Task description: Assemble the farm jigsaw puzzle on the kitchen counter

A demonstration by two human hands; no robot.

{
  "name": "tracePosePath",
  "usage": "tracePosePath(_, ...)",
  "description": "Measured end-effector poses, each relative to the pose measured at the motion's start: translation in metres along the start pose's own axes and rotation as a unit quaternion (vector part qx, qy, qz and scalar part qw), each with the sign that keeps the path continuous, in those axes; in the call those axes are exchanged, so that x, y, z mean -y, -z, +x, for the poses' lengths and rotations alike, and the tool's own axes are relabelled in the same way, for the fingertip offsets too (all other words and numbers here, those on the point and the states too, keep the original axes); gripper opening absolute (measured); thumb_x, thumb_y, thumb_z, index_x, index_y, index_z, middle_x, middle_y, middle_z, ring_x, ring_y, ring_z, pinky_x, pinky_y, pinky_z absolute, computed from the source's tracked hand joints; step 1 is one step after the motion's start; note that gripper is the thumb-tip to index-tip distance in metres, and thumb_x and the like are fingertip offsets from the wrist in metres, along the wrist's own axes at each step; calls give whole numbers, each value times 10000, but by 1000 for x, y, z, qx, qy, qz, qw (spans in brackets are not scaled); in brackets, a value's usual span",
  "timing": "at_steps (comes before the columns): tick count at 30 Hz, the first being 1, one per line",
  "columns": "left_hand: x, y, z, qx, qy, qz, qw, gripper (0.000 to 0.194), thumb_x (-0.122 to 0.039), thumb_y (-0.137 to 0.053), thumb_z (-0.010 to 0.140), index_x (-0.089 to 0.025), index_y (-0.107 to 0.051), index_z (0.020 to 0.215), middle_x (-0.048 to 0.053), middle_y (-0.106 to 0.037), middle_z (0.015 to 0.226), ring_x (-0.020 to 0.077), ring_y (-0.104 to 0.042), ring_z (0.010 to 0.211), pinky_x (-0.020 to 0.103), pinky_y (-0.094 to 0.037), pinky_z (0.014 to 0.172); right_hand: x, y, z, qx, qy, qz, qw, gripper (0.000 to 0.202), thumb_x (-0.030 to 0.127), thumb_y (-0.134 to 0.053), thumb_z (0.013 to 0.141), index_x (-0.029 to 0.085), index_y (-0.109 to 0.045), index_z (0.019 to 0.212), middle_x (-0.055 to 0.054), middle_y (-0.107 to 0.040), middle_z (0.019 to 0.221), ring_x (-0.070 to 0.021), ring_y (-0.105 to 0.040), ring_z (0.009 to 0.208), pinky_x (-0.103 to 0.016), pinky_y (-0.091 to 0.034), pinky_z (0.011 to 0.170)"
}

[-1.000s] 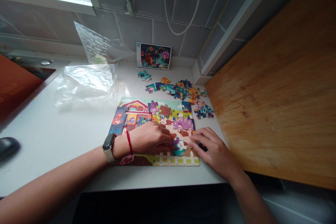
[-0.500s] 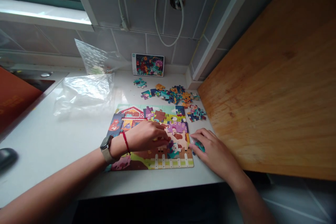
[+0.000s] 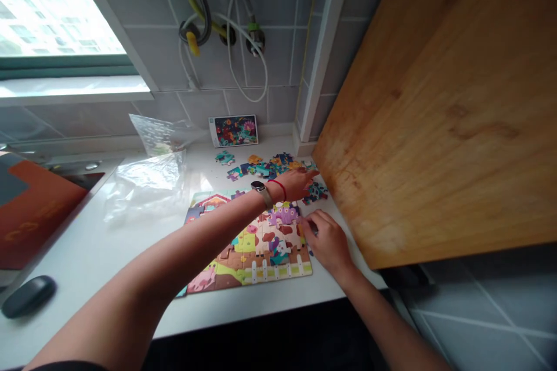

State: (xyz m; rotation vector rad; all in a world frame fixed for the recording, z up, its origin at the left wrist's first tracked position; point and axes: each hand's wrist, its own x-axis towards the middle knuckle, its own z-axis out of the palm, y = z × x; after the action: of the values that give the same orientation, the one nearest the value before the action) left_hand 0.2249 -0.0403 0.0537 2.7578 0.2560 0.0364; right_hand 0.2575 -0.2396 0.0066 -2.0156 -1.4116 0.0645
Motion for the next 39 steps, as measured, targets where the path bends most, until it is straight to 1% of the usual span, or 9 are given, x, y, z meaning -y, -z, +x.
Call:
tracePosePath(4, 7, -7, 14, -5, 10, -25, 1000, 630, -124, -678, 856, -169, -550, 1472, 134, -756, 1186, 274, -717, 1084, 357, -574, 943, -2, 2, 1, -7, -12, 22, 1000, 313, 315, -550, 1035, 234, -605, 738, -26, -663, 779, -200, -627, 754, -312, -422, 694)
tracePosePath(9, 14, -5, 18, -42, 18, -66, 997, 673, -132, -818, 740, -140, -631, 1386, 120, -761, 1097, 263, -705, 1043, 348, -570, 941, -3, 1, 2, -13, -17, 31, 999, 283, 269, -579, 1006, 233, -589, 726, -18, -654, 766, -200, -619, 748, -312, -408, 686)
tracePosePath(15, 23, 10, 9, -62, 54, -139, 987, 136, -196, -697, 898, -151, -800, 974, 49, -779, 819, 164, -717, 758, 243, -551, 742, -3, 1, 2, -23, -20, 53, 998, 280, 259, -575, 993, 237, -577, 715, -16, -652, 748, -197, -616, 715, -314, -416, 667)
tracePosePath(19, 25, 24, -18, -79, 90, -187, 975, 252, -268, -595, 987, -146, -807, 929, 40, -779, 775, 126, -690, 629, 209, -523, 632, -6, 1, 3, -21, -37, 97, 994, 251, 276, -560, 997, 233, -614, 756, -25, -675, 775, -202, -645, 735, -316, -451, 676)
tracePosePath(22, 21, 30, -52, -72, 100, -259, 958, 302, -348, -604, 997, -135, -809, 937, 44, -763, 732, 117, -658, 578, 197, -486, 556, -9, 1, 5, -48, -62, 156, 985, 155, 300, -568, 992, 226, -683, 919, -44, -729, 871, -202, -673, 757, -316, -507, 707)
tracePosePath(27, 4, 27, -111, -36, 64, -314, 947, 308, -420, -658, 975, -154, -812, 994, 60, -776, 800, 131, -657, 645, 222, -496, 602, -7, 5, 5, -93, -72, 239, 964, 270, 376, -573, 1011, 225, -692, 1200, -74, -767, 1031, -219, -721, 913, -305, -541, 699)
tracePosePath(29, -3, 22, -126, -34, 35, -310, 950, 278, -388, -637, 994, -174, -811, 1031, 64, -789, 874, 145, -686, 724, 238, -519, 669, -3, 8, 3, -74, -36, 272, 959, 276, 364, -574, 1013, 238, -693, 1227, -64, -769, 1045, -211, -720, 946, -309, -549, 746)
tracePosePath(32, -10, 14, -134, -37, 6, -309, 950, 207, -337, -661, 988, -202, -816, 1010, 48, -791, 892, 151, -708, 781, 241, -525, 716, 4, 13, 1, 13, 14, 327, 945, 277, 327, -616, 978, 250, -702, 1230, -30, -766, 963, -180, -711, 847, -292, -545, 726)
tracePosePath(39, -9, -6, -130, -101, 51, -353, 929, 222, -388, -721, 961, -171, -760, 987, 26, -772, 800, 123, -669, 649, 221, -496, 603, 2, 13, 2, 106, -21, 355, 928, 310, 289, -692, 897, 224, -732, 1197, -11, -723, 869, -138, -642, 704, -243, -507, 601)
